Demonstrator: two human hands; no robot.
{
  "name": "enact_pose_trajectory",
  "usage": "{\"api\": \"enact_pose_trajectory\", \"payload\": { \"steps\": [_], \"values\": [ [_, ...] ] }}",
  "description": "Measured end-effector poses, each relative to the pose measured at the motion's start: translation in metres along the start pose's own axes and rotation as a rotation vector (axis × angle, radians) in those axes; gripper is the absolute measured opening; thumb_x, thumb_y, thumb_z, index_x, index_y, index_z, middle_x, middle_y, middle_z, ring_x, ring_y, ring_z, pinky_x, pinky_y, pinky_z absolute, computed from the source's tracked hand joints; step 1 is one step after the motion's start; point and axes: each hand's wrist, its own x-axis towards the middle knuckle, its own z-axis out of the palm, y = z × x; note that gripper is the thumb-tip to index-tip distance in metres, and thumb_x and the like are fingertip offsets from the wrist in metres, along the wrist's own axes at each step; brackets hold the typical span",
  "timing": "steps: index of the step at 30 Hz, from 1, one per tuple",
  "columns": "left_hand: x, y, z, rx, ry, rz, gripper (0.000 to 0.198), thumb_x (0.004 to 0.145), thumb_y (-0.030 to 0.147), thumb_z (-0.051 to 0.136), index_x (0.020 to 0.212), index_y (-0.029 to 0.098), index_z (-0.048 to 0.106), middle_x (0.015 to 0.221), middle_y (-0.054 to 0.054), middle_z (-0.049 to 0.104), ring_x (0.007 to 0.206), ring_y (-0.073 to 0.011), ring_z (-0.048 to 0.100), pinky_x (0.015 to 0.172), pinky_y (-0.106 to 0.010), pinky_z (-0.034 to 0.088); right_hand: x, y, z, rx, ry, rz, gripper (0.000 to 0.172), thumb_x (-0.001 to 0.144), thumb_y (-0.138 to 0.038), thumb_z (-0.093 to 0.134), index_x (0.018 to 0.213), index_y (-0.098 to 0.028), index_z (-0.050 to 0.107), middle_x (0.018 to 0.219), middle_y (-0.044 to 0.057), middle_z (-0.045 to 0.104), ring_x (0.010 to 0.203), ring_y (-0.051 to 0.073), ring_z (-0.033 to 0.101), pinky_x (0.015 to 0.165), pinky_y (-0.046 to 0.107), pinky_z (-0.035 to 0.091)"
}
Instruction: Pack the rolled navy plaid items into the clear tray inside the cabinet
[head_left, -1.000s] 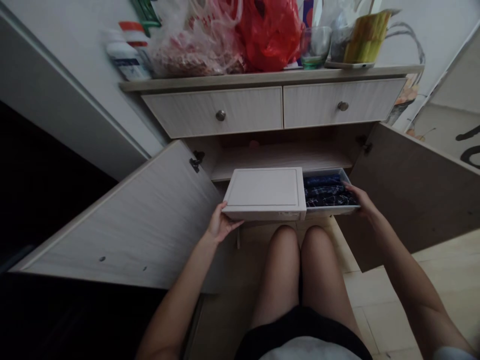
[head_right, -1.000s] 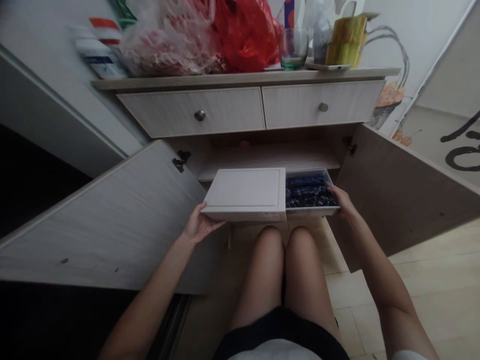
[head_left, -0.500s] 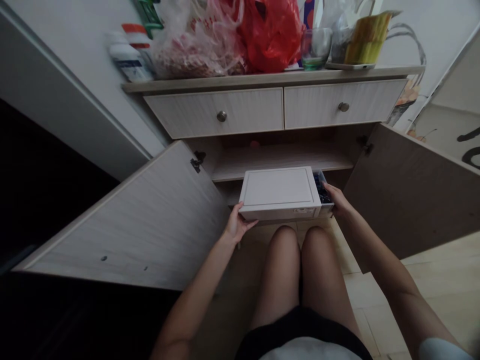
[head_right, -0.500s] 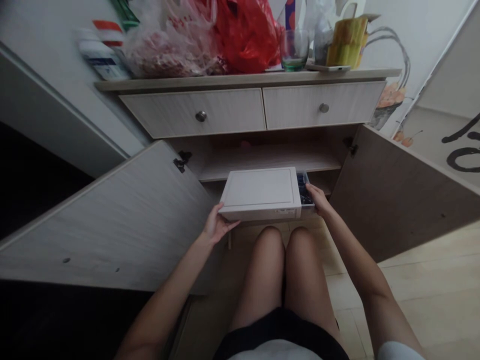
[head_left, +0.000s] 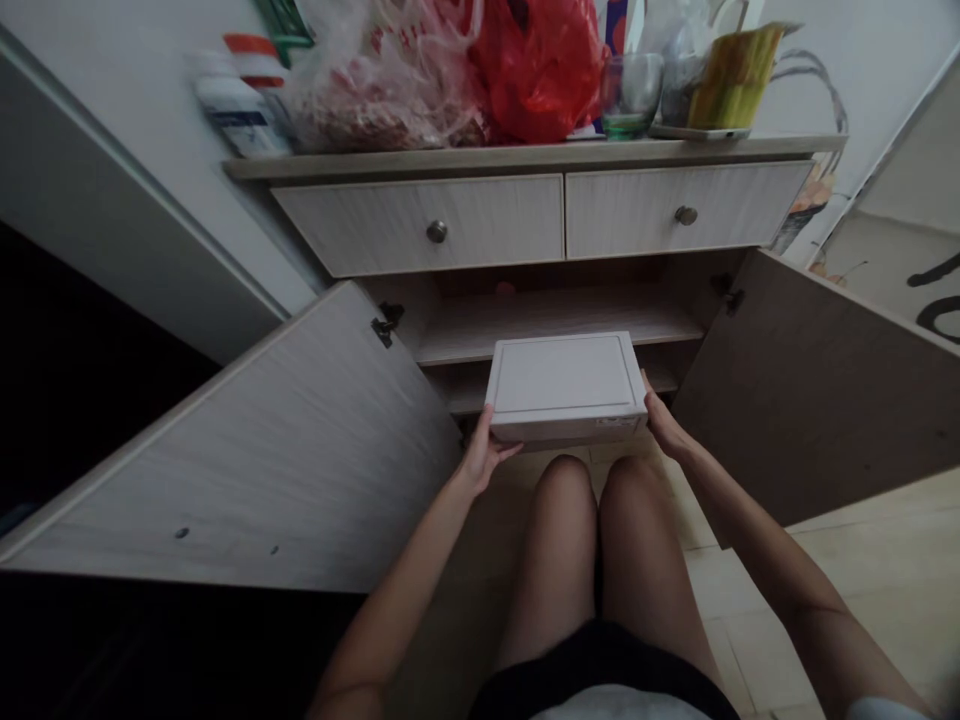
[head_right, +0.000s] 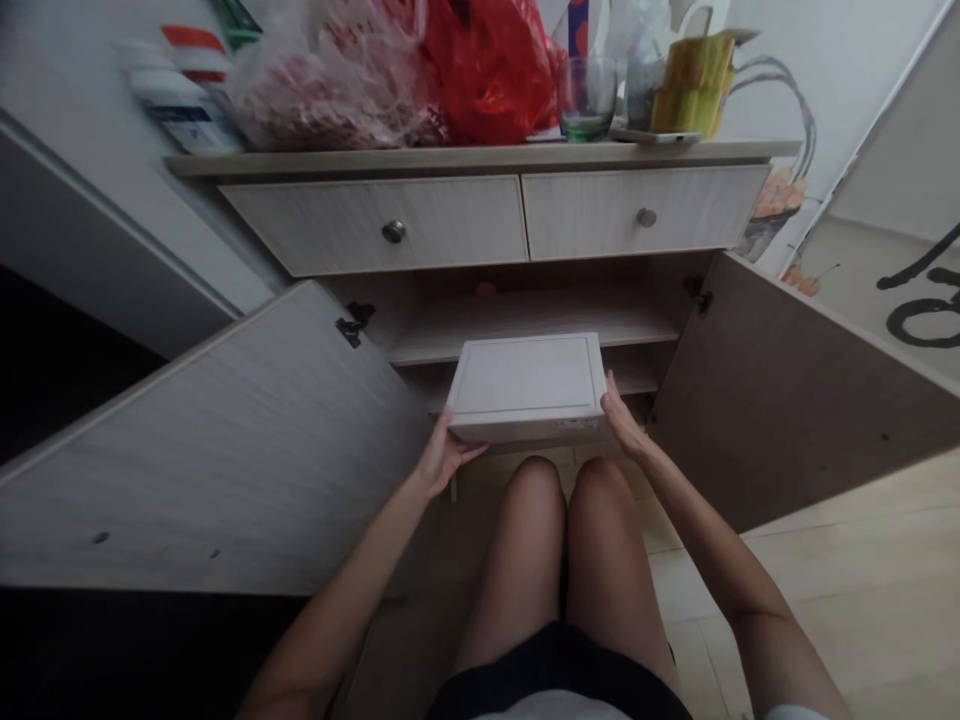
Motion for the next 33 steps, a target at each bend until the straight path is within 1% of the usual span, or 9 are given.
{"api": "enact_pose_trajectory", "payload": {
  "steps": [2, 4, 10, 17, 23, 26, 29, 31, 33],
  "values": [
    [0.002, 0.001, 0.001, 0.113, -0.005, 0.099, 0.042, 0.077, 0.045, 0.078, 0.112, 0.024, 0.067, 0.129, -0.012, 0.066, 0.120, -0.0311, 0.062, 0.091, -0.045, 0.059, 0.006, 0.003, -0.002, -0.022, 0.050, -0.020, 0.101, 0.064, -0.095, 0.055, 0.141, -0.031, 0.056, 0.163, 0.001, 0.034, 0.156, 0.024, 0.013, 0.127, 0.041, 0.011],
    [0.009, 0.006, 0.005, 0.261, 0.025, 0.220, 0.038, 0.070, 0.034, 0.086, 0.102, 0.022, 0.069, 0.125, -0.012, 0.068, 0.127, -0.0332, 0.057, 0.098, -0.045, 0.055, 0.019, 0.004, -0.005, -0.031, 0.104, -0.024, 0.106, 0.062, -0.094, 0.057, 0.144, -0.027, 0.054, 0.163, 0.003, 0.032, 0.156, 0.026, 0.015, 0.128, 0.042, 0.011],
    [0.060, 0.033, 0.029, 0.474, 0.062, 0.362, 0.024, 0.073, 0.030, 0.082, 0.092, 0.022, 0.070, 0.114, -0.010, 0.073, 0.131, -0.0331, 0.054, 0.105, -0.041, 0.049, 0.082, -0.005, -0.006, -0.051, 0.156, -0.076, 0.094, 0.066, -0.086, 0.063, 0.136, -0.024, 0.060, 0.145, 0.006, 0.057, 0.139, 0.028, 0.047, 0.122, 0.043, 0.029],
    [0.134, 0.047, 0.034, 0.710, 0.105, 0.523, 0.025, 0.073, 0.032, 0.082, 0.090, 0.019, 0.068, 0.104, -0.011, 0.074, 0.114, -0.0301, 0.064, 0.094, -0.033, 0.050, 0.143, -0.005, -0.006, -0.058, 0.154, -0.095, 0.087, 0.073, -0.081, 0.063, 0.136, -0.020, 0.060, 0.145, 0.008, 0.057, 0.141, 0.028, 0.045, 0.121, 0.041, 0.031],
    [0.158, 0.048, 0.037, 0.995, 0.240, 0.526, 0.033, 0.085, 0.048, 0.069, 0.085, 0.015, 0.066, 0.081, -0.009, 0.071, 0.094, -0.0287, 0.069, 0.081, -0.032, 0.051, 0.175, 0.006, -0.012, -0.189, 0.119, -0.095, 0.086, 0.079, -0.084, 0.050, 0.130, -0.016, 0.064, 0.138, 0.014, 0.061, 0.135, 0.031, 0.051, 0.116, 0.049, 0.036],
    [0.161, 0.051, 0.044, 1.130, 0.236, 0.523, 0.044, 0.090, 0.054, 0.061, 0.092, 0.011, 0.069, 0.089, -0.014, 0.073, 0.094, -0.0289, 0.070, 0.083, -0.034, 0.052, 0.190, 0.006, -0.013, -0.289, 0.190, -0.098, 0.091, 0.080, -0.087, 0.042, 0.126, -0.012, 0.065, 0.136, 0.019, 0.062, 0.134, 0.033, 0.052, 0.114, 0.052, 0.037],
    [0.155, 0.053, 0.052, 1.217, 0.288, 0.568, 0.057, 0.092, 0.057, 0.057, 0.119, 0.007, 0.066, 0.113, -0.022, 0.072, 0.114, -0.0343, 0.067, 0.096, -0.042, 0.050, 0.191, 0.001, -0.007, -0.413, 0.303, -0.119, 0.098, 0.089, -0.083, 0.025, 0.133, -0.003, 0.059, 0.136, 0.027, 0.058, 0.135, 0.036, 0.050, 0.110, 0.053, 0.040],
    [0.146, 0.049, 0.056, 1.264, 0.394, 0.735, 0.069, 0.093, 0.056, 0.054, 0.140, 0.005, 0.052, 0.140, -0.028, 0.057, 0.135, -0.0369, 0.052, 0.109, -0.048, 0.042, 0.178, 0.000, 0.002, -0.562, 0.440, -0.234, 0.093, 0.095, -0.074, 0.019, 0.145, -0.001, 0.047, 0.148, 0.029, 0.047, 0.143, 0.035, 0.042, 0.113, 0.053, 0.037],
    [0.134, 0.040, 0.059, 1.347, 0.393, 0.961, 0.072, 0.096, 0.052, 0.049, 0.151, 0.007, 0.040, 0.158, -0.026, 0.038, 0.150, -0.0339, 0.033, 0.120, -0.050, 0.029, 0.156, 0.002, 0.016, -0.776, 0.510, -0.421, 0.080, 0.100, -0.063, 0.020, 0.154, -0.006, 0.037, 0.159, 0.025, 0.033, 0.151, 0.031, 0.029, 0.118, 0.054, 0.029]
  ]
}}
